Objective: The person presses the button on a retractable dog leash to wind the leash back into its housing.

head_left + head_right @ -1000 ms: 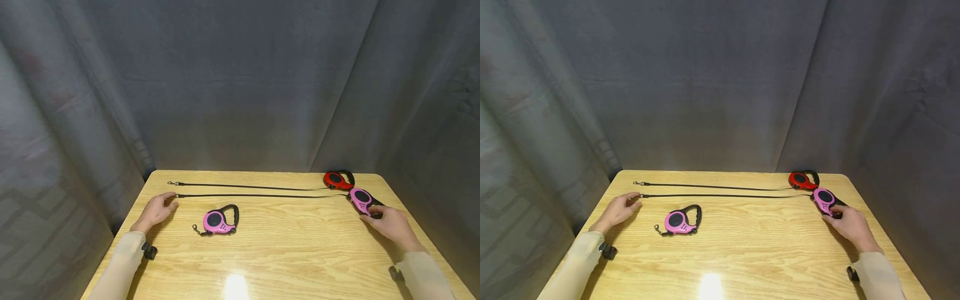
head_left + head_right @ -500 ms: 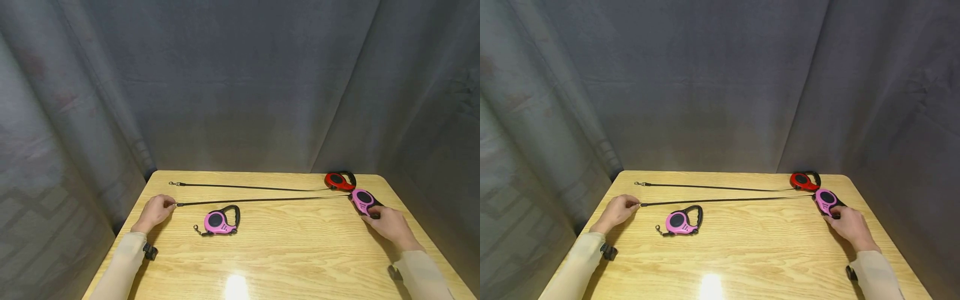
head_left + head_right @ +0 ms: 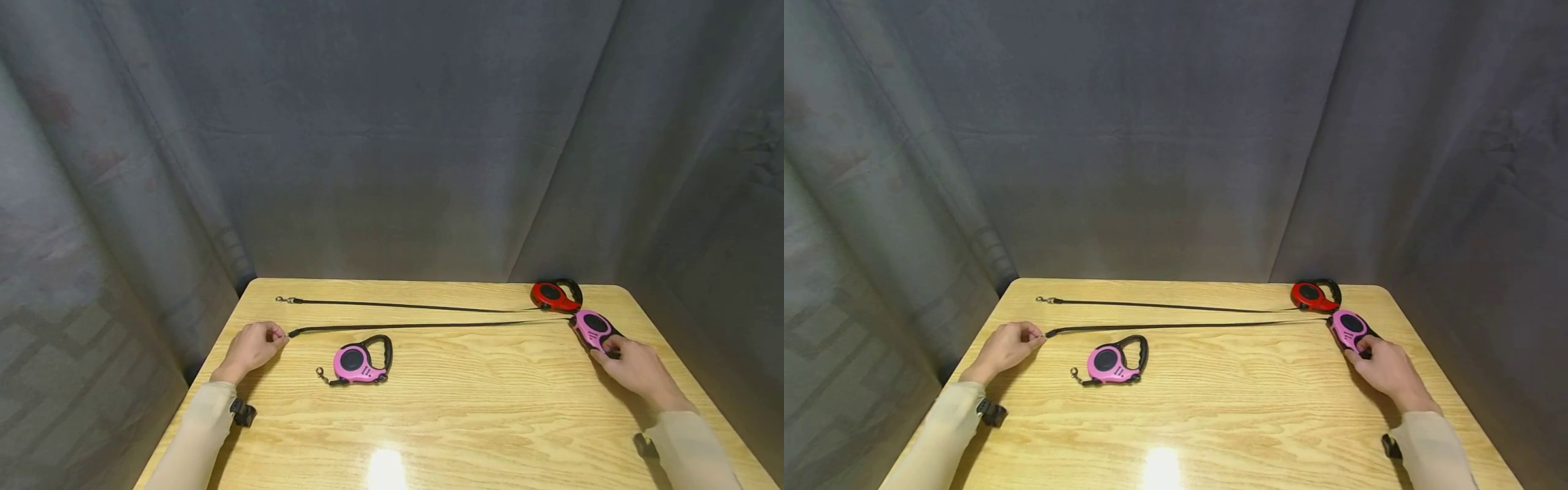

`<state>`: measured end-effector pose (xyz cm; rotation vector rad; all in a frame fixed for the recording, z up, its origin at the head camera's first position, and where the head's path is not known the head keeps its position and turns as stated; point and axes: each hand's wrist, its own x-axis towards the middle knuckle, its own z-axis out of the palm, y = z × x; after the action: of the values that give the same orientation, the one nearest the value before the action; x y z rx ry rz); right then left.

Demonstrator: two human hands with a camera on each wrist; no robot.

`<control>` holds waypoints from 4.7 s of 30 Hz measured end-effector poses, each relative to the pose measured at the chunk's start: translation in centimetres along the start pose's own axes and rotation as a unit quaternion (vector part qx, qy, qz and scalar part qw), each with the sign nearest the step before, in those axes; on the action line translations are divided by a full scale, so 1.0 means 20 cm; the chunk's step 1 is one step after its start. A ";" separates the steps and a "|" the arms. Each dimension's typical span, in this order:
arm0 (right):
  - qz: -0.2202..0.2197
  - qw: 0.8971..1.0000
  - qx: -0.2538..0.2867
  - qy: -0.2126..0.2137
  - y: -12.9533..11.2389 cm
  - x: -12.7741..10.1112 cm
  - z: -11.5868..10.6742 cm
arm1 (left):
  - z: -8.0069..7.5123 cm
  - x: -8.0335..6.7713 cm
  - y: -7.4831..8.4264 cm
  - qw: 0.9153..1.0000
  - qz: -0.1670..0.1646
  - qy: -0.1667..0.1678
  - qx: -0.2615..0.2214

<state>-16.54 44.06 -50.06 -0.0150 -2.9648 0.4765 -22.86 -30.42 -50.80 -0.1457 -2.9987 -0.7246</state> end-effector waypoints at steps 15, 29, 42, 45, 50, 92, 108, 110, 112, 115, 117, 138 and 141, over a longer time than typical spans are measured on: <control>0.055 0.996 0.059 0.049 -0.03 -0.01 -0.01 | -0.02 -0.01 0.02 1.000 -0.001 0.022 -0.016; 0.057 0.987 0.102 0.113 -0.02 -0.04 0.01 | -0.05 -0.06 0.00 0.998 -0.036 0.059 -0.008; 0.098 0.949 0.230 0.191 0.01 -0.07 -0.01 | -0.07 -0.07 -0.01 0.994 -0.062 0.095 0.012; 0.100 0.939 0.256 0.205 0.01 -0.07 -0.02 | -0.08 -0.08 -0.01 0.991 -0.075 0.107 0.013; 0.089 0.922 0.293 0.236 -0.01 -0.07 -0.05 | -0.08 -0.07 -0.02 0.991 -0.063 0.121 -0.001; 0.084 0.896 0.359 0.249 0.00 -0.16 -0.13 | -0.15 -0.11 -0.05 0.980 0.007 0.199 -0.009; 0.056 0.922 0.310 0.227 -0.01 -0.16 -0.08 | -0.14 -0.12 -0.06 0.982 -0.023 0.187 -0.016; 0.047 0.927 0.301 0.221 -0.02 -0.16 -0.07 | -0.13 -0.12 -0.06 0.982 -0.020 0.189 -0.016; 0.038 0.929 0.294 0.221 -0.03 -0.16 -0.06 | -0.12 -0.11 -0.06 0.982 -0.016 0.188 -0.021; 0.024 0.933 0.286 0.218 -0.05 -0.15 -0.06 | -0.11 -0.11 -0.05 0.981 -0.013 0.190 -0.023; 0.017 0.933 0.285 0.218 -0.06 -0.14 -0.05 | -0.11 -0.11 -0.05 0.982 -0.010 0.189 -0.023; -0.041 0.944 0.259 0.202 -0.12 -0.12 -0.06 | -0.10 -0.11 0.01 0.984 0.004 0.177 -0.027; -0.041 0.946 0.256 0.194 -0.14 -0.11 -0.06 | -0.11 -0.12 0.01 0.985 0.005 0.170 -0.031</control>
<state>-14.08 41.72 -48.27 0.0611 -2.3729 1.0768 -20.41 -31.34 -48.97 -0.0336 -2.6521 -0.7553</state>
